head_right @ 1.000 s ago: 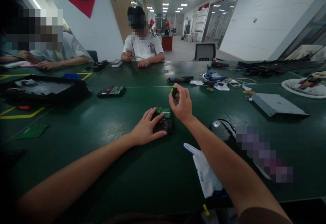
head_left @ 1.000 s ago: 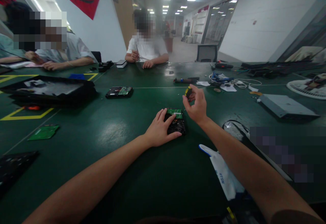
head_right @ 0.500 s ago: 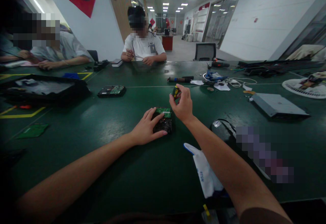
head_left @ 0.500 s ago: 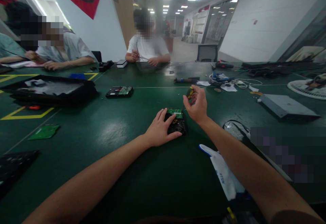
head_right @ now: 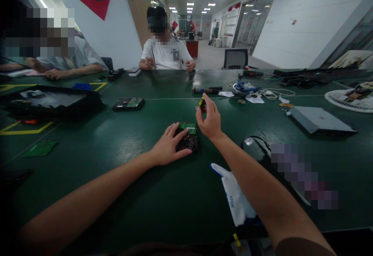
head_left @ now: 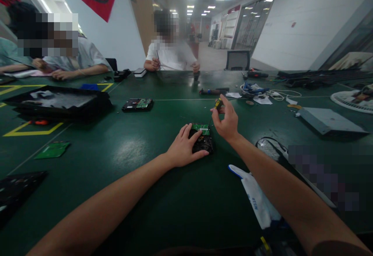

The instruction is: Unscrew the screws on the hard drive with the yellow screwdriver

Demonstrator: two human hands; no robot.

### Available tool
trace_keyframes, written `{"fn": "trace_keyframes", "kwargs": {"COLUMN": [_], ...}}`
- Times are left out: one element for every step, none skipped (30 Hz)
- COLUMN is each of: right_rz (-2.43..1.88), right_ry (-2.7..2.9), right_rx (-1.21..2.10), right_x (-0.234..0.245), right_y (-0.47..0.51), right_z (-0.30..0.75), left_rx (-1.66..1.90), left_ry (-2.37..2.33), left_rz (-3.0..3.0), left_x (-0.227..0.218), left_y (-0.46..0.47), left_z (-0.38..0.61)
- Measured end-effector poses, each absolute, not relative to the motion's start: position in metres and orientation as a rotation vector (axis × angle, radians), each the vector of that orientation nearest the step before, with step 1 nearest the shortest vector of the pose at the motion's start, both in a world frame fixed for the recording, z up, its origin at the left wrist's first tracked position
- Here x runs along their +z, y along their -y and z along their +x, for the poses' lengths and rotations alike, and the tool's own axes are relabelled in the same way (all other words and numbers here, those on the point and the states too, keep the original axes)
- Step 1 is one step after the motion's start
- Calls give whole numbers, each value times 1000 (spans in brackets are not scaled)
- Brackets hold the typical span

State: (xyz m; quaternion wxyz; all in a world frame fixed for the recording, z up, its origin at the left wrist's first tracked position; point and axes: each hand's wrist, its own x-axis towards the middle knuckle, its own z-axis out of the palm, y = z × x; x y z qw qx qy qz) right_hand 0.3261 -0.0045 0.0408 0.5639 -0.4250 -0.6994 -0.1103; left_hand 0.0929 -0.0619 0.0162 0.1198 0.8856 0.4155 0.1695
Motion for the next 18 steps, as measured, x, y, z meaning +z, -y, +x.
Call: {"fn": "trace_keyframes", "kwargs": {"right_rz": [-1006, -1010, -1011, -1010, -1005, -996, -984, -970, -959, -951, -950, -956, -966, -977, -988, -997, -1005, -1010], "right_ry": [1634, 1624, 1615, 1610, 1612, 1619, 1630, 1642, 1652, 1657, 1657, 1651, 1642, 1633, 1625, 1618, 1614, 1615], "right_rx": [-262, -267, -275, -282, -287, -285, -279, -268, -256, -245, -239, -239, -244, -252, -262, -273, -284, -295], "right_x": [40, 40, 40, 40, 40, 40, 40, 40, 40, 39, 39, 38, 38, 37, 38, 38, 39, 40], "right_y": [4, 4, 4, 4, 4, 5, 5, 5, 4, 4, 3, 3, 2, 2, 2, 3, 3, 4], "right_z": [326, 326, 326, 326, 326, 326, 326, 326, 326, 327, 327, 327, 327, 327, 327, 327, 326, 326], "left_rx": [491, 488, 487, 486, 485, 483, 480, 476, 473, 471, 471, 472, 472, 474, 475, 477, 477, 477], "left_ry": [-1213, -1212, -1211, -1211, -1211, -1212, -1214, -1215, -1216, -1218, -1219, -1220, -1220, -1220, -1218, -1217, -1215, -1216], "left_rz": [2588, 2589, 2590, 2592, 2594, 2596, 2598, 2600, 2603, 2605, 2608, 2609, 2610, 2610, 2610, 2610, 2609, 2608], "left_x": [16, 17, 17, 17, 18, 18, 18, 18, 18, 19, 19, 19, 19, 19, 19, 19, 19, 19], "left_y": [62, 62, 62, 62, 62, 63, 63, 63, 63, 63, 63, 63, 63, 63, 63, 63, 63, 63], "left_z": [93, 93, 93, 93, 93, 93, 93, 93, 94, 94, 94, 94, 94, 94, 94, 94, 94, 94]}}
